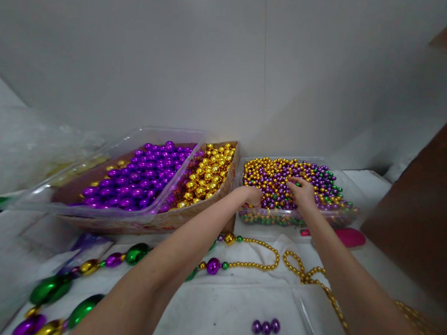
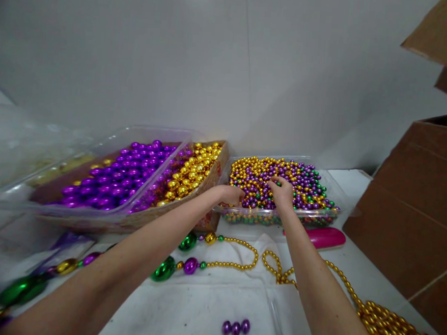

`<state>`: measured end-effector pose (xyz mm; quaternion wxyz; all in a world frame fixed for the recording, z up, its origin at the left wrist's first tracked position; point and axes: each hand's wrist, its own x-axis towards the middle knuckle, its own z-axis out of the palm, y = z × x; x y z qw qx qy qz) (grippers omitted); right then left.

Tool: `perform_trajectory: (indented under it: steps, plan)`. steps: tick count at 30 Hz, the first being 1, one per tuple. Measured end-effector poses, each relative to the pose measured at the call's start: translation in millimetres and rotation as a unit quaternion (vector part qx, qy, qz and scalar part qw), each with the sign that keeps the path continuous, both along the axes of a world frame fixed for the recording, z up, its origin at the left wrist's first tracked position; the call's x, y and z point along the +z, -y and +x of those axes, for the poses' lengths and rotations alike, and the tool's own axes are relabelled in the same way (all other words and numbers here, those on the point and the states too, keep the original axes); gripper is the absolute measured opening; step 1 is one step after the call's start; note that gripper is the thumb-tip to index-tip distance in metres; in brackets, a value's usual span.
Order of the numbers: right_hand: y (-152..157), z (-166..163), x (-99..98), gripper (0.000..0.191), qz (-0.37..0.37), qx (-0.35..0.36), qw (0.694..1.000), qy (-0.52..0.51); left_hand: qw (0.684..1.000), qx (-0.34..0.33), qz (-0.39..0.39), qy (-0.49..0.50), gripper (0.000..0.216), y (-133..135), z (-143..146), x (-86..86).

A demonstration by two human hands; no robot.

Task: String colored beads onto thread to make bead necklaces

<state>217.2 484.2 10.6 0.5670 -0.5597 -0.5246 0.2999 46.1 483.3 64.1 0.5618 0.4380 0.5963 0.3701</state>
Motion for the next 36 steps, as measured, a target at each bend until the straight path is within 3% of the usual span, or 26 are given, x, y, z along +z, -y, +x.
perform_trajectory:
  steps: [5,8,10,12,14,16,21,26,31,36]
  plan:
    - [8.5,-2.1,11.3,0.013,-0.039,-0.001,0.99,-0.139,0.999,-0.019,-0.027,0.035,0.003,10.6,-1.6,11.7]
    - [14.9,1.7,23.8,0.011,-0.058,-0.001,0.972,-0.229,0.996,-0.049,-0.04,0.064,0.01,27.1,-4.2,24.3]
    - [27.4,7.7,35.7,0.009,-0.068,0.015,0.953,-0.296,0.985,-0.104,-0.031,0.137,0.005,49.3,-9.0,31.5]
    - [52.7,14.2,46.8,0.002,-0.087,0.048,0.926,-0.364,0.954,-0.154,-0.032,0.255,0.003,83.0,-16.8,31.4]
    - [92.5,17.0,51.3,0.009,-0.122,0.088,0.893,-0.424,0.921,-0.144,-0.066,0.356,0.01,125.5,-26.9,19.5]
    - [143.5,13.6,44.6,0.017,-0.172,0.118,0.857,-0.471,0.888,-0.105,-0.13,0.429,0.016,171.0,-37.4,-3.0]
    - [272.2,-12.9,-5.1,0.028,-0.262,0.118,0.788,-0.544,0.83,0.029,-0.239,0.504,0.02,267.8,-56.9,-63.6]
    - [348.7,-26.4,-39.0,0.026,-0.273,0.039,0.664,-0.695,0.802,0.133,-0.252,0.525,0.023,328.1,-66.0,-83.8]
    - [378.2,-30.5,-39.7,0.028,-0.273,0.014,0.654,-0.705,0.791,0.137,-0.246,0.543,0.03,361.8,-66.0,-83.7]
    - [390.1,-46.8,-31.9,0.022,-0.277,0.036,0.655,-0.703,0.771,0.111,-0.234,0.581,0.032,381.4,-65.9,-79.9]
